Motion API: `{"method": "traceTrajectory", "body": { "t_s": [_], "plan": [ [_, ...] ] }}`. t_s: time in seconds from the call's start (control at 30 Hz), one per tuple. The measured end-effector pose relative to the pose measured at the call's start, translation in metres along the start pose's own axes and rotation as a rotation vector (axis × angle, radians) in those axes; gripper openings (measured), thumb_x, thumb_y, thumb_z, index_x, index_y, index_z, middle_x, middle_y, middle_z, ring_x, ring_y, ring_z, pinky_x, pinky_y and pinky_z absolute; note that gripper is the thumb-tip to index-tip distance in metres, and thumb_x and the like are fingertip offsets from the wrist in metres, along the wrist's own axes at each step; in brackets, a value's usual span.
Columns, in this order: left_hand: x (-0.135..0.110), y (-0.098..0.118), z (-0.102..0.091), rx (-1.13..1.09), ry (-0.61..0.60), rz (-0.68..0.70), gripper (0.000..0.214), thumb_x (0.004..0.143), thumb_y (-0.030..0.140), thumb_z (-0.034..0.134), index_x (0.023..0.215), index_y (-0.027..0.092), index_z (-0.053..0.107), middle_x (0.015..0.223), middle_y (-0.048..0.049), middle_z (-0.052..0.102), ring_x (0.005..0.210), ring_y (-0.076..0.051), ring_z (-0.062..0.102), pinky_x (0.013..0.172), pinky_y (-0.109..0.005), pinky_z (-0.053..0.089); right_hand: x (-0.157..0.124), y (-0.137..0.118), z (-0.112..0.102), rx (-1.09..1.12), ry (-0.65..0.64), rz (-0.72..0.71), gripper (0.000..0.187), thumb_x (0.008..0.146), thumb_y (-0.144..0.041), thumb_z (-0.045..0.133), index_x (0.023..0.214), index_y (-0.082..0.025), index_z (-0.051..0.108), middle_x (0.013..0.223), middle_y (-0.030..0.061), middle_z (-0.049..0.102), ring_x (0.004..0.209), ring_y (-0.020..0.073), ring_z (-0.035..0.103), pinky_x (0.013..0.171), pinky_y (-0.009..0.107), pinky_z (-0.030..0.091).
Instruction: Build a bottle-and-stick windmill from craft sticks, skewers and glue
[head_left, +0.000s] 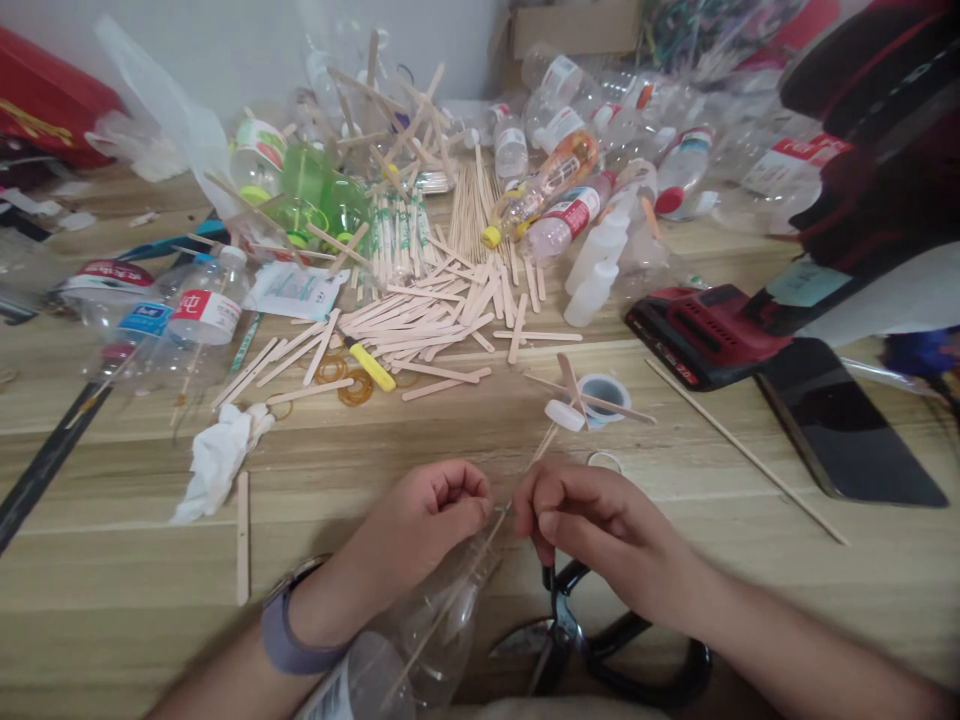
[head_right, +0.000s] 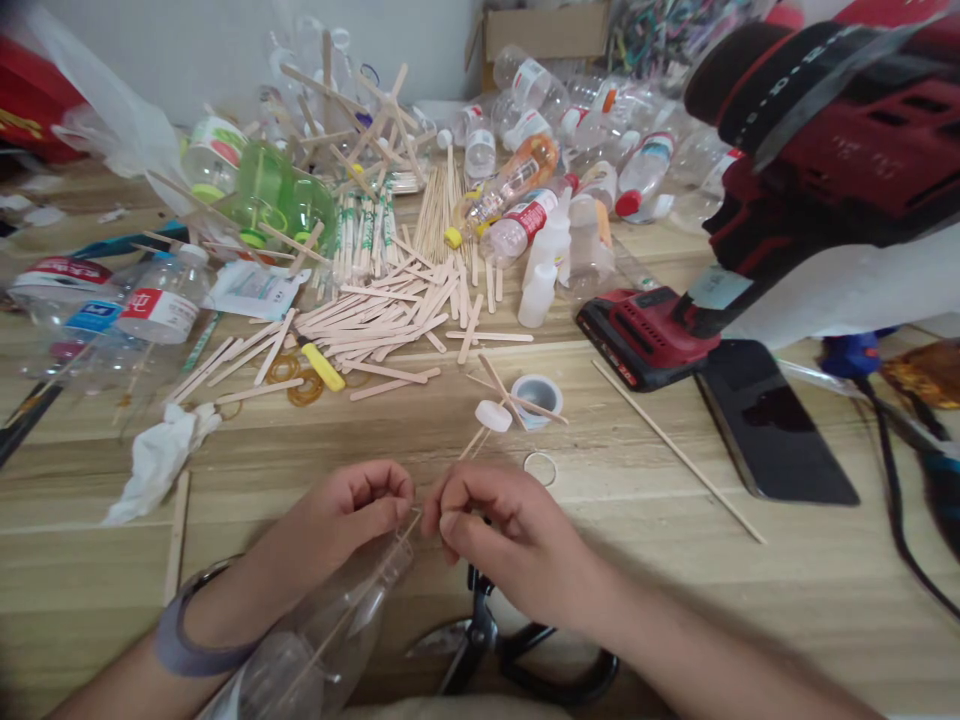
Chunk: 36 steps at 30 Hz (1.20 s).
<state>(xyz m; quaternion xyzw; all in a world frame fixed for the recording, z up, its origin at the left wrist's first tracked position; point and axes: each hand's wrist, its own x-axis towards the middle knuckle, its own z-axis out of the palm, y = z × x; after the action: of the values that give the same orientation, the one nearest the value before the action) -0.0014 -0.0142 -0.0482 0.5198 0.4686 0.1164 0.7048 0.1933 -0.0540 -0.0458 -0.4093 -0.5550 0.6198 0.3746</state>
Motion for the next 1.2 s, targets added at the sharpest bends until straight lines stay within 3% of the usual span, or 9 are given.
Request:
{"method": "traceTrajectory", "body": {
  "t_s": [0.2, 0.47, 0.63, 0.77, 0.97, 1.2],
  "plan": [
    [-0.0039, 0.0002, 0.0013, 0.053, 0.003, 0.073, 0.017, 0.084, 0.034, 0.054, 0.079, 0.018, 0.052, 0.063, 0.0073, 0.043, 0.056, -0.009, 0.033, 0.051, -0.023, 0.027, 0.0000, 0.0002, 0.0021, -0.103, 0.056, -0.033, 0.022, 0.087, -0.017, 0.046, 0.066, -0.021, 0.046, 0.065, -0.0015, 0.053, 0.061, 0.0120, 0.047, 0.056, 0.025, 0.037],
    [-0.0036, 0.0023, -0.0012, 0.096, 0.030, 0.051, 0.016, 0.084, 0.034, 0.054, 0.083, 0.018, 0.054, 0.061, 0.0080, 0.042, 0.053, -0.009, 0.033, 0.049, -0.022, 0.026, 0.0015, 0.0003, 0.0016, -0.144, 0.047, -0.050, 0.022, 0.089, -0.018, 0.046, 0.067, -0.020, 0.048, 0.068, -0.0010, 0.053, 0.063, 0.0120, 0.047, 0.056, 0.025, 0.036],
    [-0.0030, 0.0023, -0.0021, 0.207, 0.058, 0.036, 0.020, 0.081, 0.028, 0.050, 0.090, 0.017, 0.064, 0.065, 0.0043, 0.055, 0.057, -0.011, 0.044, 0.053, -0.023, 0.033, 0.0014, 0.0008, 0.0017, -0.122, 0.050, -0.067, 0.022, 0.090, -0.020, 0.047, 0.068, -0.020, 0.049, 0.069, -0.0006, 0.055, 0.064, 0.0122, 0.048, 0.058, 0.026, 0.036],
    [-0.0043, 0.0034, -0.0002, 0.353, 0.066, 0.089, 0.022, 0.081, 0.024, 0.045, 0.083, 0.018, 0.066, 0.072, 0.0011, 0.064, 0.066, -0.015, 0.053, 0.061, -0.025, 0.039, 0.0014, 0.0019, 0.0036, -0.109, 0.041, -0.063, 0.021, 0.090, -0.019, 0.048, 0.069, -0.020, 0.049, 0.070, -0.0012, 0.054, 0.066, 0.0119, 0.048, 0.059, 0.025, 0.036],
    [-0.0038, 0.0040, 0.0011, 0.516, 0.076, 0.207, 0.019, 0.081, 0.017, 0.041, 0.072, 0.019, 0.058, 0.068, 0.0026, 0.061, 0.067, -0.014, 0.056, 0.062, -0.025, 0.038, 0.0009, 0.0045, 0.0075, -0.058, 0.008, -0.068, 0.022, 0.092, -0.018, 0.047, 0.070, -0.021, 0.046, 0.069, -0.0032, 0.050, 0.064, 0.0108, 0.044, 0.057, 0.024, 0.034],
    [-0.0035, 0.0033, 0.0014, 0.562, 0.047, 0.241, 0.019, 0.082, 0.018, 0.040, 0.071, 0.019, 0.055, 0.066, 0.0026, 0.059, 0.065, -0.014, 0.053, 0.060, -0.025, 0.036, 0.0008, 0.0055, 0.0088, -0.062, -0.011, -0.012, 0.023, 0.092, -0.018, 0.045, 0.069, -0.021, 0.043, 0.068, -0.0039, 0.045, 0.064, 0.0114, 0.040, 0.057, 0.024, 0.032]
  ]
}}
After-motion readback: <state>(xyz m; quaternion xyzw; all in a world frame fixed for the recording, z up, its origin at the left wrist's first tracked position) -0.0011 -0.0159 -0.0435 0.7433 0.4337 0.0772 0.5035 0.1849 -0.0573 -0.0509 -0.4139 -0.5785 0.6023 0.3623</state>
